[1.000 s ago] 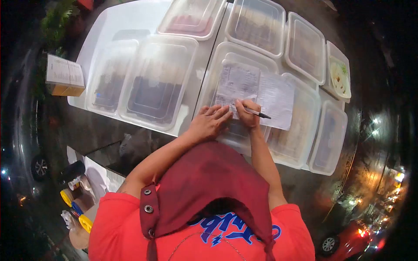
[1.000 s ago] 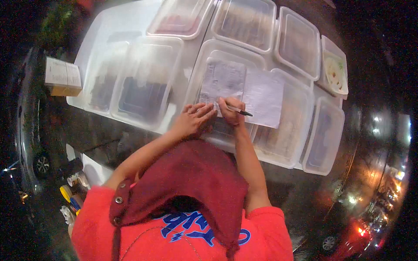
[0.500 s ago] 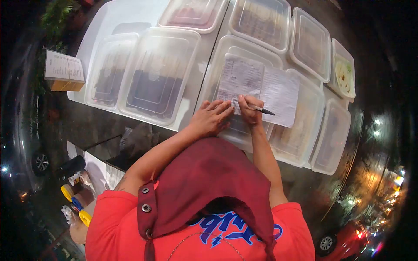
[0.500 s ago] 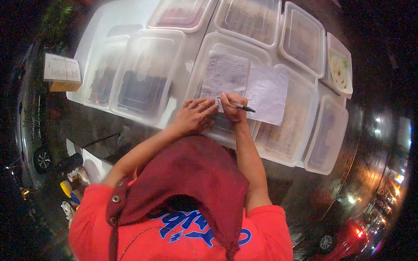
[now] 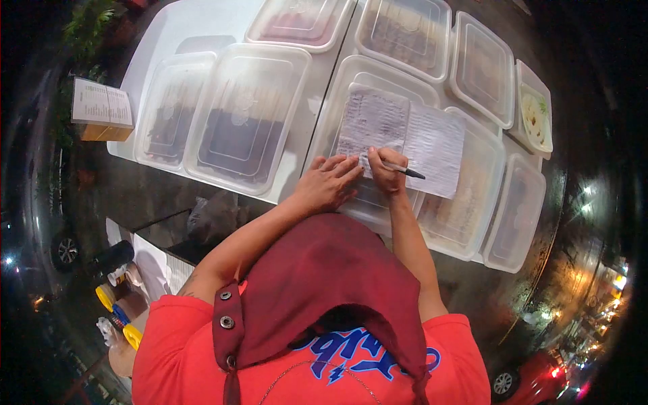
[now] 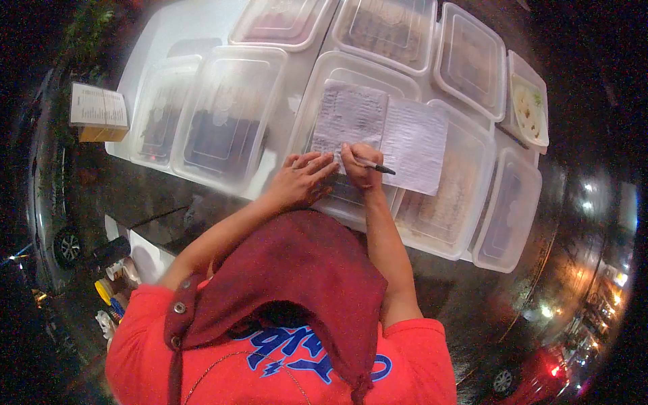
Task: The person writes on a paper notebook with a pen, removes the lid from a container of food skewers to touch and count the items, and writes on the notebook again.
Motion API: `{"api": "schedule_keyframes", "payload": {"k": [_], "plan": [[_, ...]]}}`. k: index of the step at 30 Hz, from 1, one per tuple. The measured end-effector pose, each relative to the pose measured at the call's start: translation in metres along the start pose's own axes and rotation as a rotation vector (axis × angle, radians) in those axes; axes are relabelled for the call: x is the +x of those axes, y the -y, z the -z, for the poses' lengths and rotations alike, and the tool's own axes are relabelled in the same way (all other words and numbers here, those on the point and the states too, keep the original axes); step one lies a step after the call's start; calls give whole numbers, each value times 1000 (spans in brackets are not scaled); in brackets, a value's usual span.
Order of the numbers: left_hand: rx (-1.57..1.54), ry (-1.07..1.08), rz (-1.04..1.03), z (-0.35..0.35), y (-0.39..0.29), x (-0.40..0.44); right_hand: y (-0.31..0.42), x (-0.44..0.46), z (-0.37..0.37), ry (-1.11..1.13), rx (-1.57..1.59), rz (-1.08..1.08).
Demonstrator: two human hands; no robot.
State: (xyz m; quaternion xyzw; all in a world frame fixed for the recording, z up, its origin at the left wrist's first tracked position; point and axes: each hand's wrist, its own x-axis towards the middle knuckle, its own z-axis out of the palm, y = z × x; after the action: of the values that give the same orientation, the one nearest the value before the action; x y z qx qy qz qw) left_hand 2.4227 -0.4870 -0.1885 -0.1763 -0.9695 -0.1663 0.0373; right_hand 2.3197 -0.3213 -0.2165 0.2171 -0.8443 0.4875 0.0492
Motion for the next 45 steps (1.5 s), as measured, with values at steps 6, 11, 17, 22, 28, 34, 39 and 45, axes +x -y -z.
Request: {"api": "schedule_keyframes", "payload": {"k": [6,11,17,22,28,34,39,45], "plan": [[30,13,3,-2,1,0,-2,0,-3,-3,-30,64],[-10,-16,2,-1,0,0,-2,0,-5,-14,-13,76],[-8,-17,-10,-1,0,0,-3,-2,-4,44,-59,21],[-28,-15,-3,2,0,1,-1,1,-5,-14,-53,140],[-17,4,2,1,0,1,5,-1,-2,15,71,-29],[-23,18,2,1,0,-1,2,-2,-1,32,-52,1],[-16,12,4,3,-1,0,8,0,2,43,-23,20],[-8,1,1,4,-1,-1,11,0,2,40,19,-60]]}}
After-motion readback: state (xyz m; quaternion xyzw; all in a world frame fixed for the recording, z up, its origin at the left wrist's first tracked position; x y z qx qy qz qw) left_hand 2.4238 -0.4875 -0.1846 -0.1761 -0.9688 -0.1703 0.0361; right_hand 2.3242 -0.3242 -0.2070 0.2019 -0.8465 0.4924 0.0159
